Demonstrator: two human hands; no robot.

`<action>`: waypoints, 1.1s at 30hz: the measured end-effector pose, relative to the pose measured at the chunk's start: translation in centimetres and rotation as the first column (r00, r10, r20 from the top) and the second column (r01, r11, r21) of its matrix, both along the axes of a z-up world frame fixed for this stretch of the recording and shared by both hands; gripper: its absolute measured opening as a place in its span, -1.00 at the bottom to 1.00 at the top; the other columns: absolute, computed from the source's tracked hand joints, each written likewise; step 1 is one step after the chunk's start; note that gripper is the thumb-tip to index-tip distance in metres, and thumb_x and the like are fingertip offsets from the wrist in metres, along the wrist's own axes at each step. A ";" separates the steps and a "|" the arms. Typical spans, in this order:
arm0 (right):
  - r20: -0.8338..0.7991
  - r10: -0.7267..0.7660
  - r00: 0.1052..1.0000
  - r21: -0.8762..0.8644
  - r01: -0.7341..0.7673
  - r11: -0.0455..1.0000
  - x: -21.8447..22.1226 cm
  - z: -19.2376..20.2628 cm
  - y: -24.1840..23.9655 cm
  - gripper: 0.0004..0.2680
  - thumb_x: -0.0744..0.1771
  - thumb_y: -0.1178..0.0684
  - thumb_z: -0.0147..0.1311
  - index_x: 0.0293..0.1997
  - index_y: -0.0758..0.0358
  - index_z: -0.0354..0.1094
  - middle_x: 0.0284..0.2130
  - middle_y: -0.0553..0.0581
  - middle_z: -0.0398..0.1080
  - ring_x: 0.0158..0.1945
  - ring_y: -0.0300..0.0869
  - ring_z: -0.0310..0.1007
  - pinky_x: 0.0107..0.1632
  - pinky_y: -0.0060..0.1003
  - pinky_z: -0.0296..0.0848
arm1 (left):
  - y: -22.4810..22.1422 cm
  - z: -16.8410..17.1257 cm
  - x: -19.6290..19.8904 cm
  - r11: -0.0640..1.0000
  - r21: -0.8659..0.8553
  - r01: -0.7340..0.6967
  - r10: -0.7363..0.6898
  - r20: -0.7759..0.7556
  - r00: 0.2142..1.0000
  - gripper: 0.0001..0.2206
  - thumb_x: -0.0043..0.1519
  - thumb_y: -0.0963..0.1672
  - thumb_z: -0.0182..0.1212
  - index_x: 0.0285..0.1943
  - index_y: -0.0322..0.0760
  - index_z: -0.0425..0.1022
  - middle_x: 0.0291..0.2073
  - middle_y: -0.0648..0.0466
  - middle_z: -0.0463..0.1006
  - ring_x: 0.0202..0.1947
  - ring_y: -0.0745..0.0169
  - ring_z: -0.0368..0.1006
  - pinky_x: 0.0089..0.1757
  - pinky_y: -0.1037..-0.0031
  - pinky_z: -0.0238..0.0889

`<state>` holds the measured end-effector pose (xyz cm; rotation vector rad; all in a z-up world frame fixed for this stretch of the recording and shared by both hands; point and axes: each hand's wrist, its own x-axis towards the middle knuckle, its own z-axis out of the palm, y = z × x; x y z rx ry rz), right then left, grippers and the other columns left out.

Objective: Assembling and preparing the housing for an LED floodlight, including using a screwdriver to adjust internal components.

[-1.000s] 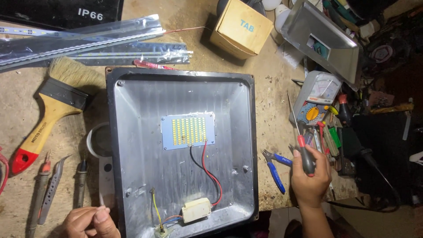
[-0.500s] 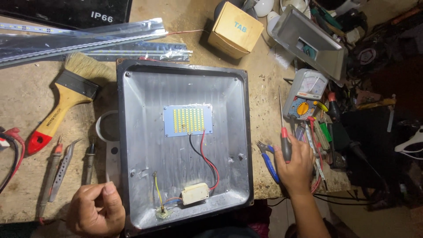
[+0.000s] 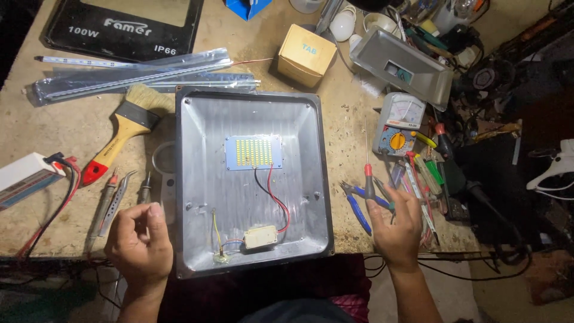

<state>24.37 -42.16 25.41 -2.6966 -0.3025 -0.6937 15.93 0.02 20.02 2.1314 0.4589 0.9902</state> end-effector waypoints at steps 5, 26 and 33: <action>-0.031 0.085 0.996 0.080 -0.082 0.993 -2.7 0.5 1.7 -0.72 0.34 0.02 0.20 0.14 0.30 0.43 -0.05 0.24 0.40 0.03 0.03 0.41 0.04 -0.10 0.48 | -0.9 2.9 0.7 0.991 0.098 0.091 -0.093 0.013 0.996 -0.94 0.43 -0.22 0.24 -0.06 -0.41 0.53 -0.24 -0.05 0.58 -0.31 0.10 0.43 -0.27 0.36 0.22; -0.027 0.298 0.954 0.267 -0.281 0.922 -4.5 -1.7 2.8 -0.78 0.32 0.09 0.22 0.06 0.25 0.45 -0.11 0.18 0.44 -0.02 -0.05 0.49 0.05 -0.21 0.52 | -4.4 3.0 7.3 0.712 0.517 0.475 -0.123 -0.574 0.809 -0.64 0.25 0.12 -0.01 0.16 0.28 0.54 0.55 -0.08 0.05 0.53 -0.25 -0.21 0.27 -0.57 -0.64; -0.068 0.254 0.965 0.281 -0.225 0.933 -4.6 -1.9 2.3 -0.77 0.32 0.09 0.22 0.08 0.22 0.45 -0.10 0.16 0.43 -0.02 -0.08 0.49 -0.05 -0.29 0.58 | -5.0 3.2 7.7 0.685 0.498 0.531 -0.106 -0.653 0.750 -0.60 0.31 0.12 -0.14 0.29 0.30 0.43 0.58 0.03 -0.02 0.55 -0.20 -0.25 0.26 -0.57 -0.71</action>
